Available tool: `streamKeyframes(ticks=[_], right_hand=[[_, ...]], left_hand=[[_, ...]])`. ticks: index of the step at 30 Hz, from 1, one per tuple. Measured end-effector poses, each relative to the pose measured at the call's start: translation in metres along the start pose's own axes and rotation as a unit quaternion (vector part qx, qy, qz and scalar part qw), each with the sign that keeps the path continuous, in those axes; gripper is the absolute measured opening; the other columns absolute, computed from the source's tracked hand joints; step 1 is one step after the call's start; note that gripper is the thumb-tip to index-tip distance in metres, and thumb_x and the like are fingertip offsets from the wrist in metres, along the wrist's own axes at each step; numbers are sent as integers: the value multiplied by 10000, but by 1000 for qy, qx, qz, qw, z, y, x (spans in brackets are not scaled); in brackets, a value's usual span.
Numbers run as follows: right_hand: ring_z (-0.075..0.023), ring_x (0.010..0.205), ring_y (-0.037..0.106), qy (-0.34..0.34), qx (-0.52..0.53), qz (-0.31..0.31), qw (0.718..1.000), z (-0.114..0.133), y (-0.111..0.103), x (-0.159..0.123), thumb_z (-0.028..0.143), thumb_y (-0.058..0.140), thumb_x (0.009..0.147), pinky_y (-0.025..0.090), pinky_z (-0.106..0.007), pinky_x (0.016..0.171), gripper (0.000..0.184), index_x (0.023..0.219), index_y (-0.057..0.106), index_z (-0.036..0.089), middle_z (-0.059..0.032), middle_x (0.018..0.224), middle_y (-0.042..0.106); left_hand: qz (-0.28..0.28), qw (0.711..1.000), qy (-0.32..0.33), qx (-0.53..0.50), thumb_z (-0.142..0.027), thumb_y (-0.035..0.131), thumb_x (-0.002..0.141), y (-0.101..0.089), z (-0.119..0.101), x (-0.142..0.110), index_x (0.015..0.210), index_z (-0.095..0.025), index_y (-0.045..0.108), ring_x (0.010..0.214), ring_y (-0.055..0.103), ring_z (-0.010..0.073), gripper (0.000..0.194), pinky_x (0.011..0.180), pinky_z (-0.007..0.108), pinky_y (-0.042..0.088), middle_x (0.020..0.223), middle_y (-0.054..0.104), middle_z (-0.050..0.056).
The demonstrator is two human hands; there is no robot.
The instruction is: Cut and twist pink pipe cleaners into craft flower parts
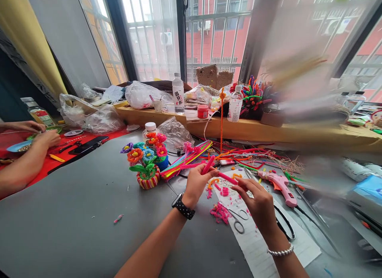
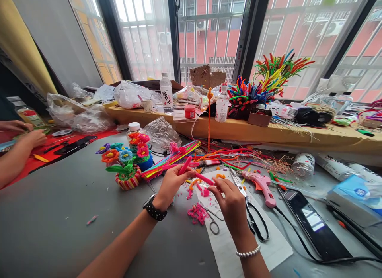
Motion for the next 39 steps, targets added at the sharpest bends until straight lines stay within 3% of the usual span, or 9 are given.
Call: streamKeyframes(ticks=[8, 12, 16, 19, 24, 29, 34, 39], right_hand=[[-196, 698, 627, 28, 48, 14, 998, 2, -2, 0, 282, 479, 818, 492, -303, 634, 197, 809, 644, 174, -62, 761, 673], [-205, 658, 617, 103, 110, 32, 988, 2, -1, 2, 318, 515, 784, 486, -324, 620, 194, 781, 638, 168, -66, 732, 660], [-178, 612, 604, 260, 256, 64, 929, -2, 0, 3, 355, 549, 753, 497, -293, 577, 212, 815, 620, 165, -51, 699, 649], [-166, 615, 590, 318, 306, 50, 896, -9, -1, 4, 362, 594, 711, 494, -280, 586, 223, 808, 634, 166, -38, 688, 644], [-154, 654, 580, 290, 342, 85, 890, -12, -4, 7, 350, 598, 707, 497, -270, 602, 207, 810, 666, 184, -45, 819, 630], [-163, 676, 588, 255, 336, 155, 893, 0, -6, 9, 329, 571, 734, 504, -273, 594, 201, 856, 645, 187, -47, 826, 638], [-176, 680, 609, 269, 335, 162, 888, 2, -5, 8, 337, 574, 734, 508, -292, 615, 234, 891, 608, 166, -61, 800, 658], [-204, 752, 617, 261, 316, 155, 899, -2, -2, 6, 329, 555, 755, 506, -333, 668, 235, 917, 591, 163, -81, 828, 660]], left_hand=[[14, 1000, 2, 18, -379, 629, 610, 4, 6, 0, 651, -125, 593, 573, 473, 103, 260, 543, 216, 336, 613, 563, 4], [14, 1000, -4, 22, -386, 637, 602, 4, 3, -1, 656, -128, 583, 544, 454, 92, 269, 510, 208, 310, 616, 569, 4], [37, 999, -2, 30, -425, 631, 602, 4, 1, -1, 689, -129, 578, 520, 410, 75, 313, 473, 197, 277, 621, 549, -3], [46, 999, -20, 9, -507, 512, 682, 4, 3, 1, 756, -137, 564, 463, 345, 59, 381, 436, 197, 242, 611, 543, -5], [33, 998, -44, -18, -546, 413, 724, 1, 10, 5, 628, -133, 523, 425, 289, 45, 438, 419, 197, 230, 547, 476, -19], [142, 986, -86, -16, -553, 367, 746, 5, 12, 2, 703, -119, 590, 527, 457, 84, 490, 494, 205, 345, 648, 564, 32], [215, 969, -124, -8, -552, 387, 739, 12, 12, -3, 871, -117, 601, 652, 568, 144, 503, 582, 248, 420, 718, 620, 71], [279, 948, -151, -30, -520, 466, 713, 13, 12, -5, 883, -127, 599, 768, 586, 153, 448, 708, 280, 425, 887, 624, 98]])
Point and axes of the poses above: each hand's wrist, its own x-axis towards the middle knuckle, its own y-axis out of the palm, z = x × y, the point moved 1 cm from there along x, towards the middle knuckle
